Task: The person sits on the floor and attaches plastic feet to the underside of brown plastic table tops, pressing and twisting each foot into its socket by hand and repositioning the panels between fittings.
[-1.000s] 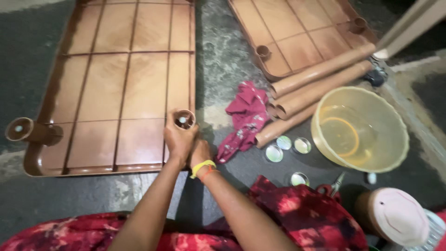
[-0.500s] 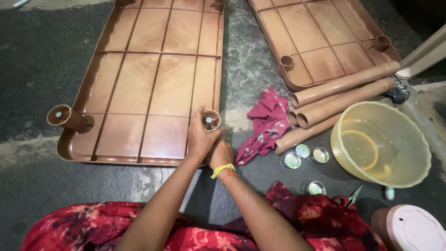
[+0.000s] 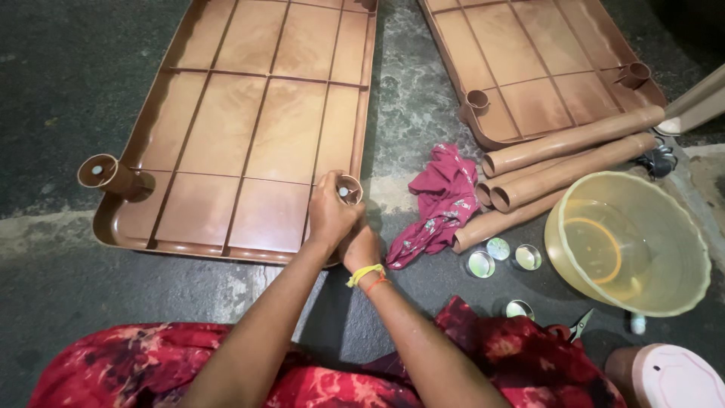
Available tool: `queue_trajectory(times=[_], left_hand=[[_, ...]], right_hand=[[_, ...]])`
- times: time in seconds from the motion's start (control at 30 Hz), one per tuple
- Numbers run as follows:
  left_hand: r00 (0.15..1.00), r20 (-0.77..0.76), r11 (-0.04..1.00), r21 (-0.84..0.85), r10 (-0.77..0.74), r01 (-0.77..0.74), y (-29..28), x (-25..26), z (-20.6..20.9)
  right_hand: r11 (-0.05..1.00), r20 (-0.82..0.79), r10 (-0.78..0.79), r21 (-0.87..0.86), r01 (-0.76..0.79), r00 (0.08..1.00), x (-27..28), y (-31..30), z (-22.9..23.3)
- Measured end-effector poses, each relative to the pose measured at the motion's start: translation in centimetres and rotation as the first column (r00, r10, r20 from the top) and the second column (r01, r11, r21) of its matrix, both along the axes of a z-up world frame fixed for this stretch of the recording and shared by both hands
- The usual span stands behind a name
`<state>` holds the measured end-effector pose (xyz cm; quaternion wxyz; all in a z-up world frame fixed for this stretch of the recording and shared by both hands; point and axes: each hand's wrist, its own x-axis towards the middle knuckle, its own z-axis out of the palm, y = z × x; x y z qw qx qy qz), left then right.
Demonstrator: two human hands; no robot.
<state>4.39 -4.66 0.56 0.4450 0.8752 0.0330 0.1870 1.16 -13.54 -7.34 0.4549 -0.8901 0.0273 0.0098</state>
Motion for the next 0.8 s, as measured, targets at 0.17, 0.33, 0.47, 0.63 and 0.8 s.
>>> queue_trajectory(times=[0.17, 0.33, 0.47, 0.63, 0.8], left_hand=[[0.941, -0.125, 0.949, -0.019, -0.316, 0.316, 4.8, -1.7, 0.0], [0.780, -0.579, 0.852, 0.263, -0.236, 0.453, 7.3, -3.6, -1.0], [0.736, -0.651, 0.818, 0.312, -0.186, 0.483, 5.9, -3.9, -1.5], [0.842, -0.514, 0.853, 0.356, -0.162, 0.381, 5.5, -4.4, -0.8], [0.844, -0.516, 0.865, 0.348, -0.146, 0.362, 5.2, -5.0, -0.1]], right_hand=[[0.853, -0.240, 0.411, 0.443, -0.277, 0.880, 2.6, -6.7, 0.6], [0.676, 0.015, 0.209, 0.720, -0.156, 0.978, 8.0, -11.5, 5.3], [0.518, 0.176, 0.285, 0.799, -0.306, 0.942, 10.3, -6.0, 7.2], [0.545, -0.069, 0.577, 0.775, -0.320, 0.814, 12.0, -1.5, 9.0], [0.673, -0.025, 0.451, 0.665, -0.322, 0.892, 11.5, -0.3, 7.8]])
